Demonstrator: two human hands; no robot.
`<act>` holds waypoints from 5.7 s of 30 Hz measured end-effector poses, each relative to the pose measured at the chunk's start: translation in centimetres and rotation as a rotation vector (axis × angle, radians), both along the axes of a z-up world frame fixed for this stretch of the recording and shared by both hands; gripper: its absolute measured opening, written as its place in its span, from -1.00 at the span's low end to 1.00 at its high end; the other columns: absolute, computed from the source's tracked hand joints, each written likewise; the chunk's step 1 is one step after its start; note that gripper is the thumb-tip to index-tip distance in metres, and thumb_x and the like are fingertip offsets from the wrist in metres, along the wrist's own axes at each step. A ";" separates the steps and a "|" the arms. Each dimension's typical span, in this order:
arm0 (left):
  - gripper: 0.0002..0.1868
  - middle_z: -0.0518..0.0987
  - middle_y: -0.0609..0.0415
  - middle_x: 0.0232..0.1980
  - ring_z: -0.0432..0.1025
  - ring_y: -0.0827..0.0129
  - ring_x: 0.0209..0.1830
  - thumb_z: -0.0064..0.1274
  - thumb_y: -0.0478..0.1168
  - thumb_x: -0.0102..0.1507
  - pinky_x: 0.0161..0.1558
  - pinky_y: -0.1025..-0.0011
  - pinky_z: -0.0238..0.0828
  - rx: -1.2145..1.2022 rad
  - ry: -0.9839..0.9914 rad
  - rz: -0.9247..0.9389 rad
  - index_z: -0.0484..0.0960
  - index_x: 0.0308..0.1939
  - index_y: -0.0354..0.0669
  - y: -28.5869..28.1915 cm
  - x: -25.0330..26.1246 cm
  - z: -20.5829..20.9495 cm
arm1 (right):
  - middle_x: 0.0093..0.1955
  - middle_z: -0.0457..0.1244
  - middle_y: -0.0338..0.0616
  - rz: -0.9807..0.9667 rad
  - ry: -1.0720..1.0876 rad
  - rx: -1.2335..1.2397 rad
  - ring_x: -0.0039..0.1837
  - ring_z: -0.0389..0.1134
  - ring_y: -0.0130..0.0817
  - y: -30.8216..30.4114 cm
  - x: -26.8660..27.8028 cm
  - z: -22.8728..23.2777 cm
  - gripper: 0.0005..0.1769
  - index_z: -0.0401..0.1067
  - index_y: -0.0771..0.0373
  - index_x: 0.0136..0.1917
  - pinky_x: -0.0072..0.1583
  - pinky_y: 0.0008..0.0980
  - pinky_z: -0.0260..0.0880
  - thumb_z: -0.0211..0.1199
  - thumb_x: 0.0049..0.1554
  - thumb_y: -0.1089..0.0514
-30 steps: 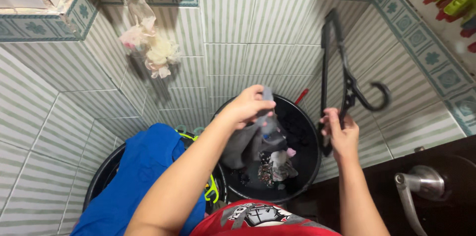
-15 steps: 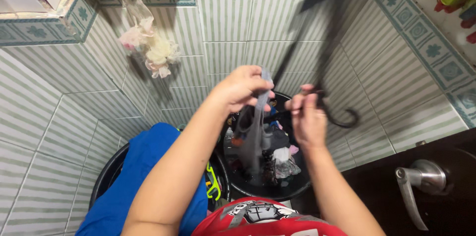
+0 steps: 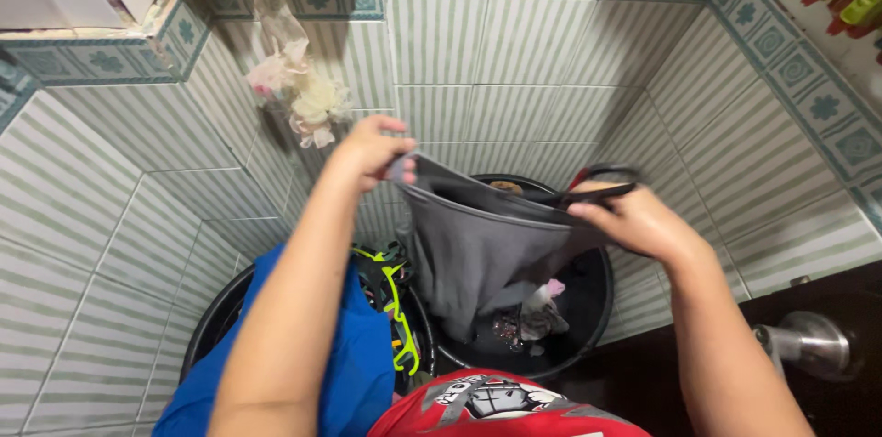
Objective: The person removes wet clothes from a black basin, wrings them out, and hangs them on plastic hangers and a wall-mounted drying rack. The person handles shirts, pants, and small garments one by one, using hangers and clips to secure them for drying.
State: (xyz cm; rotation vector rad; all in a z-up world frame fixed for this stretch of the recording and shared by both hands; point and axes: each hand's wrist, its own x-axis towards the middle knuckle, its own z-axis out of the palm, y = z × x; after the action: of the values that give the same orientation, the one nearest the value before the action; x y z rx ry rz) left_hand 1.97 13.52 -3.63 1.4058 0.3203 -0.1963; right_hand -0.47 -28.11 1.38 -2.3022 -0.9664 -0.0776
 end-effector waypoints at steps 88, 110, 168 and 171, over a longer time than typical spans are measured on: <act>-0.47 0.51 -0.22 0.25 0.39 -0.09 0.27 0.25 -0.18 0.13 0.28 0.15 0.36 0.713 0.073 -0.372 0.58 0.20 -0.12 -21.3 -10.6 -36.4 | 0.28 0.27 0.04 -0.817 0.806 -0.667 0.34 0.26 0.01 -11.8 -0.4 -57.0 -0.23 0.43 0.03 0.31 0.34 -0.16 0.27 0.60 -0.15 -0.06; -0.22 0.17 -0.34 0.48 0.21 -0.32 0.40 0.21 -0.17 0.16 0.39 0.03 0.23 0.811 0.506 -0.230 0.31 0.46 0.14 -24.2 -8.8 -57.8 | 0.10 0.30 -0.24 -0.587 0.591 0.744 0.10 0.30 -0.44 -11.9 7.0 -40.8 -0.65 0.33 0.05 0.24 0.11 -0.40 0.33 0.21 0.26 0.39; -0.50 0.66 0.07 -0.17 0.53 0.41 -0.17 0.26 -0.37 -0.11 -0.12 0.43 0.49 -0.083 -0.239 0.061 0.61 -0.06 -0.21 -21.9 -4.4 -16.8 | 0.04 0.41 0.02 -0.560 1.381 1.134 0.03 0.46 -0.14 1.6 3.7 -20.2 -0.46 0.50 0.36 0.08 0.14 -0.16 0.46 0.24 0.21 -0.21; -0.61 0.64 0.08 -0.21 0.50 0.46 -0.16 0.24 -0.37 -0.03 -0.08 0.49 0.48 -0.003 -0.413 0.093 0.60 -0.10 -0.23 -23.5 -3.5 -14.5 | 0.11 0.38 -0.05 -0.392 1.593 1.410 0.11 0.41 -0.13 3.3 3.6 -22.5 -0.42 0.46 0.26 0.14 0.23 -0.09 0.39 0.22 0.23 -0.31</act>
State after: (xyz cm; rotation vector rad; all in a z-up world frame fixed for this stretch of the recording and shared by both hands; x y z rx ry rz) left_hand -1.57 -10.00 -18.15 1.3878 0.0425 0.1704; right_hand 3.12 -24.81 -21.15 -0.6382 0.3950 0.6086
